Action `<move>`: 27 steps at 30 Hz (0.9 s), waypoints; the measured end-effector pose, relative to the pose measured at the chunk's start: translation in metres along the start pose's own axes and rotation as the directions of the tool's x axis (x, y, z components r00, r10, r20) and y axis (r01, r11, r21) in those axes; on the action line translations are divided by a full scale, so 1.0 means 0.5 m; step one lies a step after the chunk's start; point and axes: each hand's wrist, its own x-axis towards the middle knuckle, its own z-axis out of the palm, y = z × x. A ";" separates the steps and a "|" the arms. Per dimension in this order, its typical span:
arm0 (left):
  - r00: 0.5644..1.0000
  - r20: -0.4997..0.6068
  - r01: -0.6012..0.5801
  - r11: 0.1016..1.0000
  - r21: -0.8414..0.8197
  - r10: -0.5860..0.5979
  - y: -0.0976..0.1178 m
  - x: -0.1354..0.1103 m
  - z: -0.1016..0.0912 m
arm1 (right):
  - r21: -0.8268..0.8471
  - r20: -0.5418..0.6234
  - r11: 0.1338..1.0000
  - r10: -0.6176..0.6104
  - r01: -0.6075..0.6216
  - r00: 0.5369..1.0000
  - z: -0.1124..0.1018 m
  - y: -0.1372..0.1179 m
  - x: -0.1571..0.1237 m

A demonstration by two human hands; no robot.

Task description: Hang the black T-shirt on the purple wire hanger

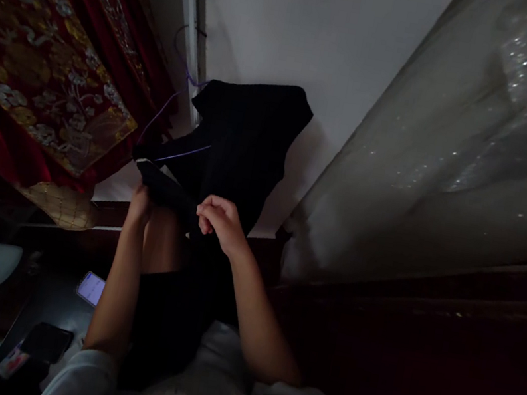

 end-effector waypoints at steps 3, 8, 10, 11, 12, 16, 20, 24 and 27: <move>0.999 0.007 -0.052 0.990 0.129 0.051 0.001 -0.049 0.012 | 0.006 0.024 1.000 -0.013 0.013 1.000 -0.008 -0.021 -0.011; 0.931 0.358 -0.240 0.869 0.433 0.079 0.069 -0.114 0.058 | -0.201 -0.081 0.977 -0.083 0.066 0.993 -0.031 -0.020 -0.017; 0.861 0.489 -0.347 0.868 0.356 0.144 0.105 -0.137 0.083 | -0.398 -0.147 0.902 -0.245 0.169 0.958 -0.044 -0.011 -0.015; 0.820 0.533 -0.410 0.865 0.290 0.210 0.123 -0.147 0.095 | -0.480 -0.127 0.850 -0.313 0.218 0.941 -0.049 -0.008 -0.013; 0.788 0.544 -0.466 0.858 0.218 0.289 0.139 -0.155 0.107 | -0.528 -0.069 0.808 -0.347 0.261 0.935 -0.052 -0.006 -0.011; 0.751 0.374 -0.613 0.785 0.091 0.544 0.184 -0.158 0.135 | -0.504 0.197 0.802 -0.255 0.321 0.947 -0.039 -0.013 0.002; 0.686 0.352 -0.700 0.710 0.080 0.637 0.191 -0.129 0.143 | -0.483 0.235 0.825 -0.202 0.294 0.951 0.002 -0.049 0.016; 0.762 0.516 -0.479 0.877 0.042 0.392 0.163 -0.108 0.133 | -0.489 0.322 0.851 -0.030 0.194 0.946 0.003 -0.118 0.028; 0.773 0.610 -0.337 0.928 0.159 0.176 0.130 -0.112 0.108 | -0.493 0.277 0.841 -0.090 0.222 0.957 -0.037 -0.182 0.062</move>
